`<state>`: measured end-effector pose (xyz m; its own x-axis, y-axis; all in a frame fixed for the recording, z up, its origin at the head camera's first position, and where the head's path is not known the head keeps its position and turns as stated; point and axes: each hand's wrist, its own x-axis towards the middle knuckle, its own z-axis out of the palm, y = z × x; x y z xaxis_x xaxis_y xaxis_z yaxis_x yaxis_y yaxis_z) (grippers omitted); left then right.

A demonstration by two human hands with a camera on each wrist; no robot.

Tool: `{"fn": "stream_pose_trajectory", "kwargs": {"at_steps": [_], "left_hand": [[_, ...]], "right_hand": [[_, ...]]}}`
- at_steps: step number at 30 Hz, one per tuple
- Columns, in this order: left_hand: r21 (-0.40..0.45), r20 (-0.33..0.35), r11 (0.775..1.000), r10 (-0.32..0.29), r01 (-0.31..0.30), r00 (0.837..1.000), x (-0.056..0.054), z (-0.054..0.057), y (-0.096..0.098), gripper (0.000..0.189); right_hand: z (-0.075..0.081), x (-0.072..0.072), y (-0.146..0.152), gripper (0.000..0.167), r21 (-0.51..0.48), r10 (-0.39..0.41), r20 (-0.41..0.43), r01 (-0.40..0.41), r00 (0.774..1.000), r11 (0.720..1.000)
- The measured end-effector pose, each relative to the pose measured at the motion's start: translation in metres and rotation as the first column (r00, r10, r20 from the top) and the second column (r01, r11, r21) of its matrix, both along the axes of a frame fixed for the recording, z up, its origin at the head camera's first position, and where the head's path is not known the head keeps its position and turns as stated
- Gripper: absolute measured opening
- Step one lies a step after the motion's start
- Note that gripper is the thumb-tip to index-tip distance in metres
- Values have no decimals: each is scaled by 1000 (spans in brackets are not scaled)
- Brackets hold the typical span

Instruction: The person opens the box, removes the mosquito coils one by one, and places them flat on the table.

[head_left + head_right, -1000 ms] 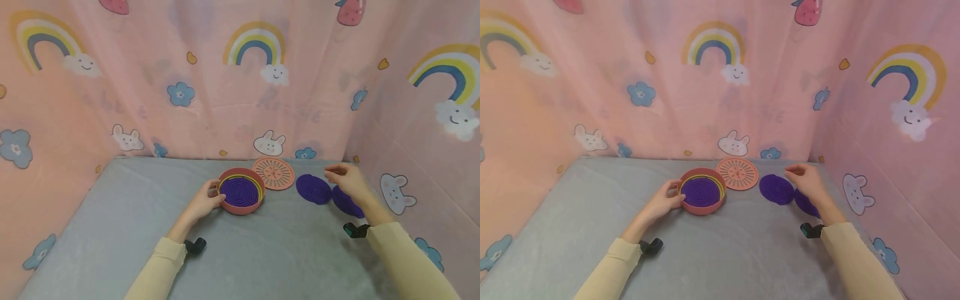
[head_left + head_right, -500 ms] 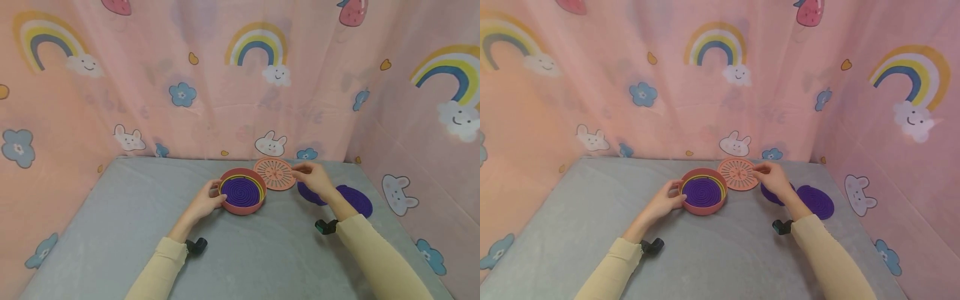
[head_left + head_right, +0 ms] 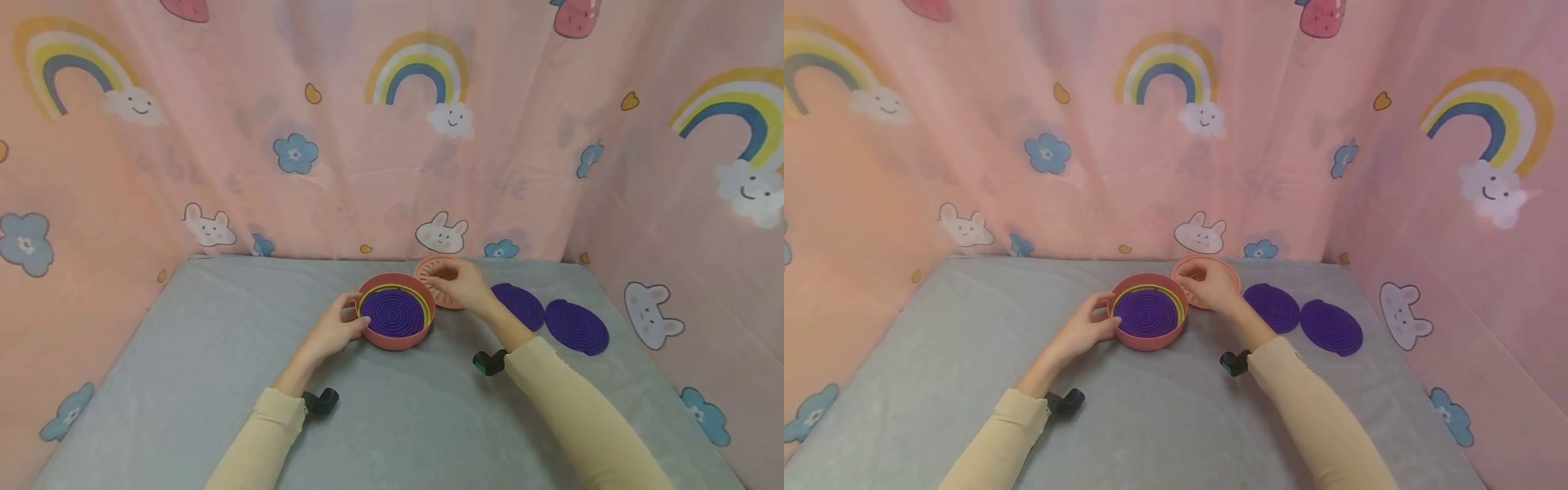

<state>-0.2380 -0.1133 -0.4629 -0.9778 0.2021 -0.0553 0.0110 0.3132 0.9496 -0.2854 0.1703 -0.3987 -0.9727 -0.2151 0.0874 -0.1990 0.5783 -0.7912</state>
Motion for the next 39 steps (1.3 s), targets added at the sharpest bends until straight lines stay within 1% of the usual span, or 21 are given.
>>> {"fn": "stream_pose_trajectory", "kwargs": {"at_steps": [4, 6, 12, 16, 20, 22, 27, 33, 39], "left_hand": [[4, 11, 1000, 5, -5, 1000, 0, 0, 0, 57], [6, 12, 1000, 4, -4, 1000, -1, 0, 0, 56], [-1, 19, 1000, 7, -7, 1000, -2, 0, -1, 57], [5, 20, 1000, 3, -3, 1000, -2, 0, -2, 57], [12, 16, 1000, -1, 1, 1000, -2, 0, -2, 56], [13, 15, 1000, -3, 3, 1000, -1, 0, -2, 56], [27, 17, 1000, -5, 4, 1000, -3, -2, -1, 56], [35, 8, 999, -10, 10, 1000, -3, -3, -2, 56], [33, 10, 999, -12, 12, 1000, -2, -3, -2, 55]], "right_hand": [[0, -3, -15, 23, 25, 46, -55, -45, 997, 999], [-1, -4, -21, 23, 34, 80, -68, -78, 994, 996], [-3, -8, -36, 27, 108, 137, -68, -129, 988, 986], [-3, -10, -46, 27, 152, 171, -55, -161, 984, 975], [-8, -11, -56, 26, 211, 162, -30, -152, 986, 966], [-10, -12, -60, 27, 223, 158, -11, -151, 987, 963], [-18, -15, -66, 32, 238, 191, 27, -192, 981, 952], [-28, -22, -71, 36, 307, 199, 30, -198, 980, 931], [-38, -26, -74, 35, 329, 184, 47, -189, 982, 925]]}}
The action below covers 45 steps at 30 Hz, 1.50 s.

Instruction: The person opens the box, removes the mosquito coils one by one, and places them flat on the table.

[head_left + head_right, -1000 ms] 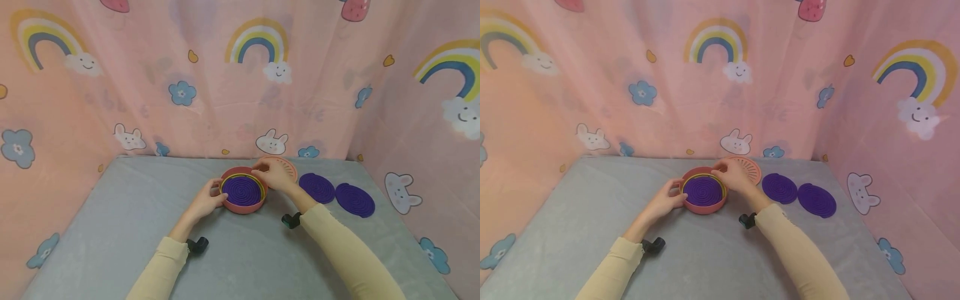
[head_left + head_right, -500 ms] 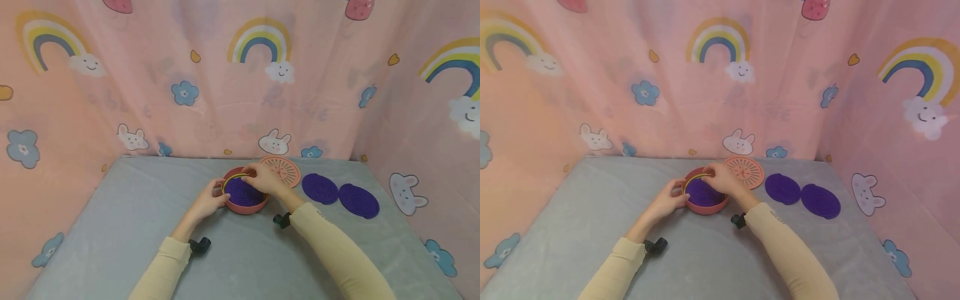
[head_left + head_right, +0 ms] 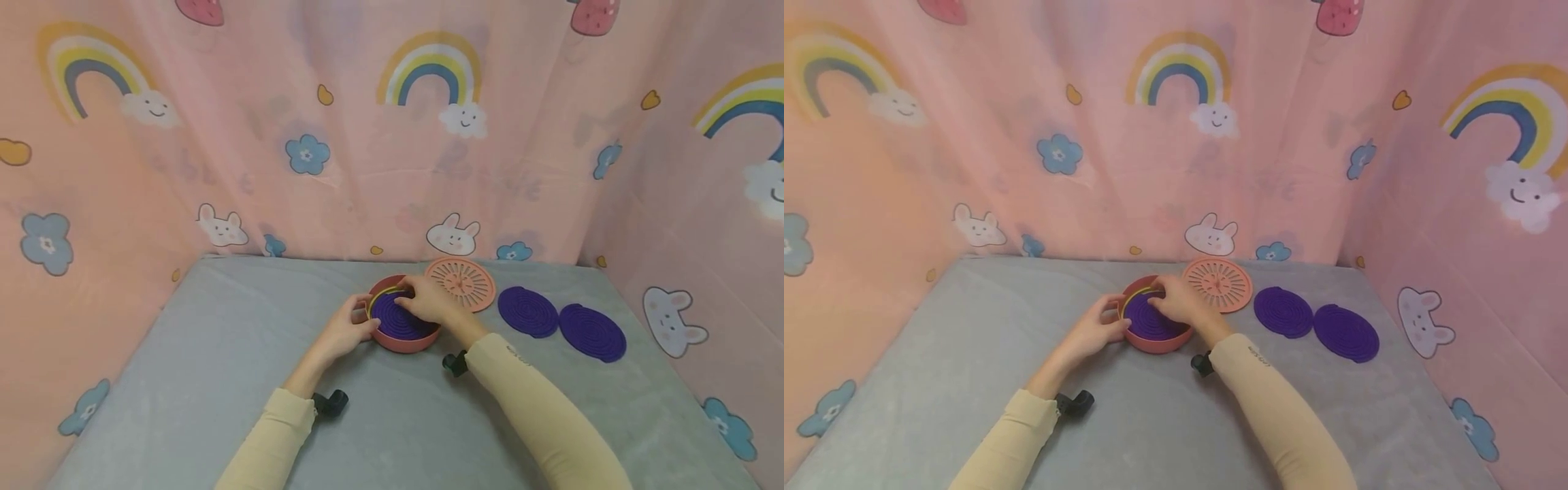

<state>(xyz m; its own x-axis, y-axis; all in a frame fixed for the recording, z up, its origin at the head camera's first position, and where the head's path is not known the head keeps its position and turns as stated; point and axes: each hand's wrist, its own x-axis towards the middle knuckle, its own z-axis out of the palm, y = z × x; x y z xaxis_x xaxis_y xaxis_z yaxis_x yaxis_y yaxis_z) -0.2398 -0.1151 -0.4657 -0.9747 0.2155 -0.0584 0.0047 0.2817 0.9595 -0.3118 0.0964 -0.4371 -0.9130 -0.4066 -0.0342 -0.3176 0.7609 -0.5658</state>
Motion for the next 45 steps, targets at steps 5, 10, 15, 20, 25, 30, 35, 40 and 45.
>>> {"fn": "stream_pose_trajectory", "kwargs": {"at_steps": [5, 10, 15, 20, 25, 30, 35, 40, 45], "left_hand": [[2, 2, 1000, -7, 7, 1000, 1, 1, 0, 56], [-1, 8, 1000, -10, 10, 1000, 0, 2, 0, 56], [1, 19, 1000, -1, 1, 1000, 0, 2, 0, 56], [10, 15, 1000, 4, -4, 1000, 0, 3, 1, 55], [5, 17, 1000, 6, -6, 1000, 0, 3, 1, 56], [3, 18, 1000, 7, -7, 1000, 0, 2, 1, 56], [6, 22, 1000, 8, -8, 1000, 0, 1, 2, 57], [7, 22, 1000, 7, -8, 1000, -1, 1, 2, 57], [6, 15, 1000, 4, -4, 1000, -1, 0, 1, 57]], "right_hand": [[-1, 2, -1, 33, 24, -2, -9, 2, 1000, 1000], [2, 4, -1, 30, 4, 11, -28, -11, 1000, 1000], [4, 4, 2, 28, -59, 17, -47, -20, 999, 998], [9, 3, 8, 26, -146, -6, -48, -1, 999, 989], [15, 3, 13, 26, -181, 2, -11, -4, 1000, 983], [19, 3, 17, 26, -191, 31, 45, -22, 998, 981], [24, 5, 22, 25, -198, 37, 66, -23, 997, 980], [30, 10, 26, 24, -256, 2, 65, 15, 998, 966], [36, 15, 32, 25, -291, -50, 14, 52, 999, 955]]}}
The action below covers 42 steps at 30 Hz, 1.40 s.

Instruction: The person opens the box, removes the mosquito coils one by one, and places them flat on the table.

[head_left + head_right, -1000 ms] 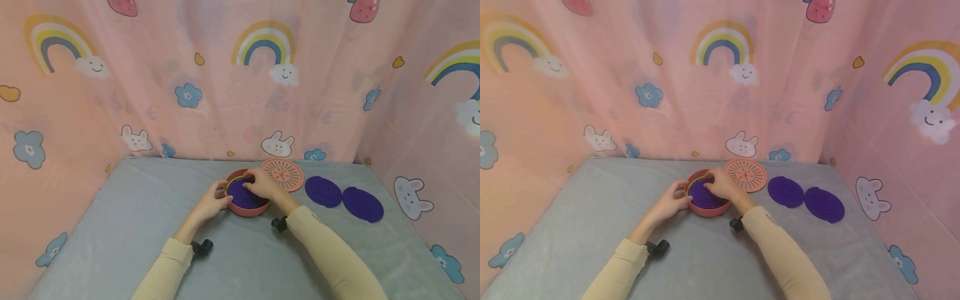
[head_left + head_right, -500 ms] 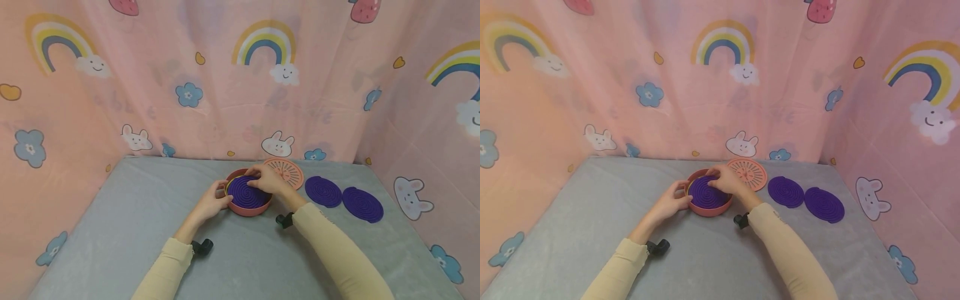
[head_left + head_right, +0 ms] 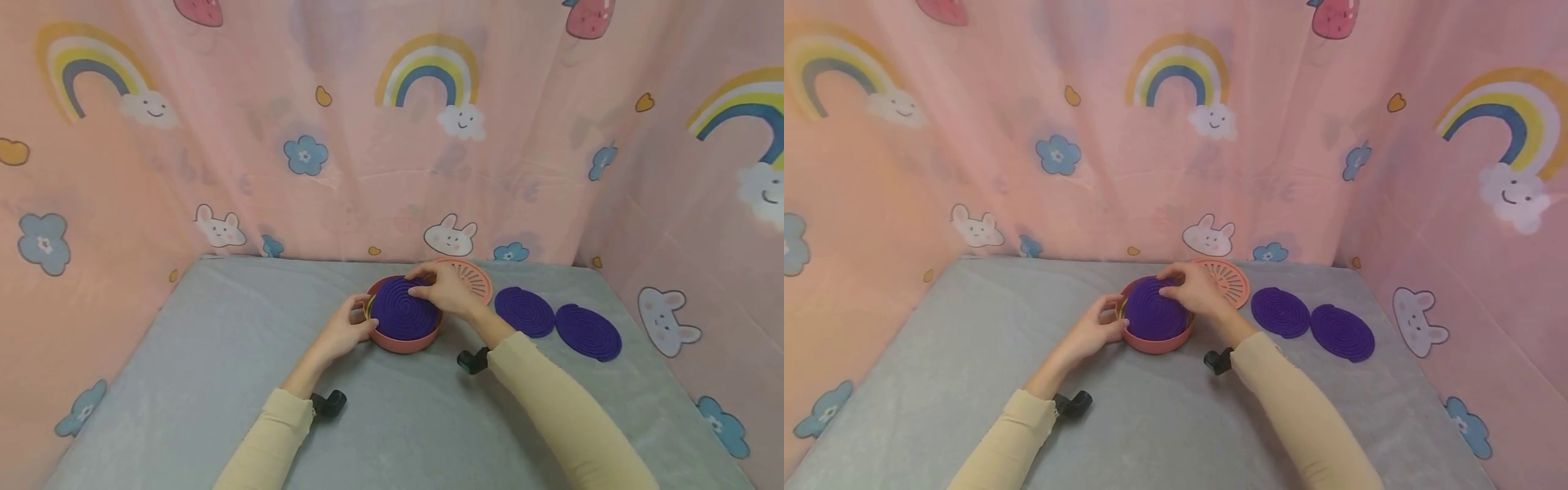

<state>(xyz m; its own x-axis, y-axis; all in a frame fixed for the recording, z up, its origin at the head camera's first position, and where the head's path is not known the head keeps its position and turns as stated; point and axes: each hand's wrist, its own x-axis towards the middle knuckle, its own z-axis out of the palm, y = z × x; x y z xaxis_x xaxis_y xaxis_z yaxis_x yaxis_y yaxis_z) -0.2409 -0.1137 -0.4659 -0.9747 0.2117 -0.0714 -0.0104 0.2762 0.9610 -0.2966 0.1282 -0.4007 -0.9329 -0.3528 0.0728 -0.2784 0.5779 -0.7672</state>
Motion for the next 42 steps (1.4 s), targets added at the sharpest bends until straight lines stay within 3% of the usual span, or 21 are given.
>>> {"fn": "stream_pose_trajectory", "kwargs": {"at_steps": [6, 14, 27, 42], "left_hand": [[8, -2, 1000, 5, -5, 1000, 1, -1, -1, 58], [3, -3, 1000, 11, -11, 1000, 3, 3, -3, 58], [-7, -8, 1000, 9, -9, 1000, 2, 3, -3, 58], [-1, 1, 1000, 1, -1, 1000, 3, 5, 0, 58]], "right_hand": [[7, 7, 14, 26, -74, -66, 18, 67, 998, 995], [13, 16, 45, 28, -233, -11, 64, 26, 998, 972], [18, 47, 107, 33, -100, -140, 21, 141, 990, 985], [-4, 80, 172, 44, -22, -246, 73, 248, 966, 968]]}}
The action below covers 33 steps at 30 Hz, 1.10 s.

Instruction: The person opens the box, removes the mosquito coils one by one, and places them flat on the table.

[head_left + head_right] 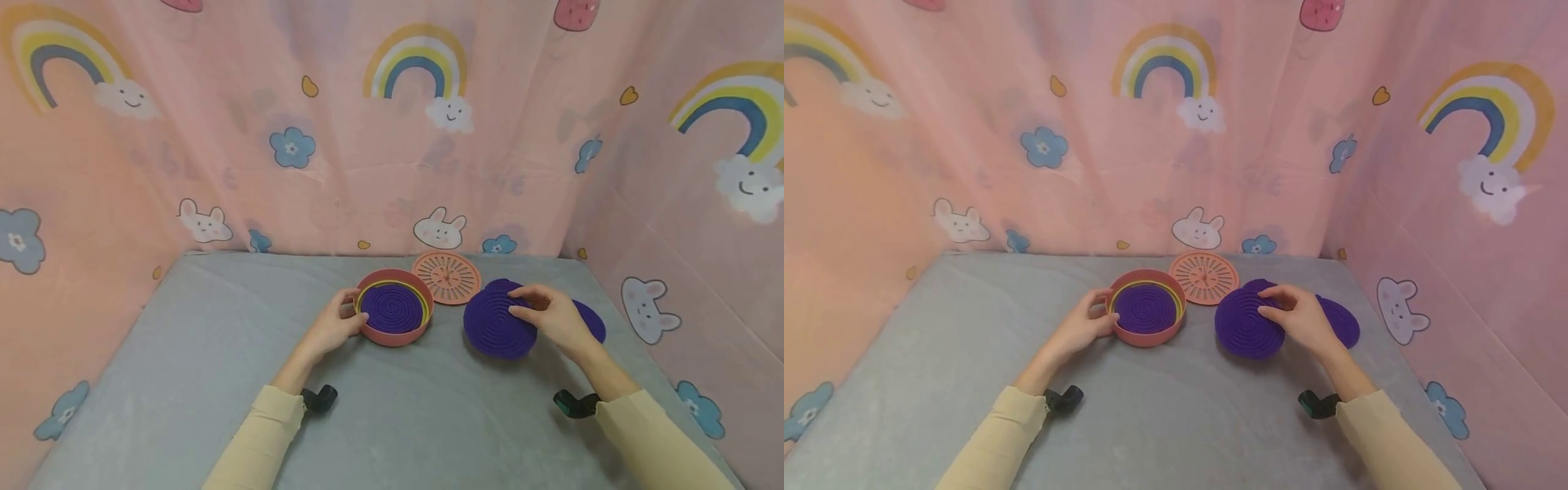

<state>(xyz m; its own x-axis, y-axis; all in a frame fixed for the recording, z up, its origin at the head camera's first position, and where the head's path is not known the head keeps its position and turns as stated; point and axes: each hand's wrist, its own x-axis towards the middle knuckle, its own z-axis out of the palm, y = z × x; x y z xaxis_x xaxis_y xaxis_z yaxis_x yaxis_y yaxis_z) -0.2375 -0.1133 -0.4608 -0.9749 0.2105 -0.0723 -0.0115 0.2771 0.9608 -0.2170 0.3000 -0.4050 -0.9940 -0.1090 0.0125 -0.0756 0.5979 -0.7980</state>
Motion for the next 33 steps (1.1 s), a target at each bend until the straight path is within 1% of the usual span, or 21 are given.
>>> {"fn": "stream_pose_trajectory", "kwargs": {"at_steps": [11, 18, 22, 26, 30, 33], "left_hand": [[7, 2, 1000, 11, -11, 1000, -1, -1, 0, 58], [-4, -9, 1000, 3, -3, 1000, 0, 1, -1, 58], [-9, -15, 1000, -4, 3, 1000, 1, 1, -1, 58], [-13, -15, 1000, -2, 2, 1000, 1, 1, -1, 58], [-17, -16, 1000, 1, -2, 1000, 0, 0, 0, 58], [-18, -15, 1000, 1, -2, 1000, 0, 0, 0, 58]], "right_hand": [[-18, 16, 41, 46, 68, -50, 13, 49, 999, 996], [-29, 23, 58, 47, 59, -45, 47, 43, 998, 997], [-35, 23, 66, 47, 54, -39, 62, 35, 997, 998], [-40, 20, 69, 45, 57, -5, 76, 1, 997, 998], [-43, 16, 68, 41, 96, 21, 86, -29, 996, 995], [-43, 13, 65, 38, 149, 35, 78, -46, 996, 988]]}}
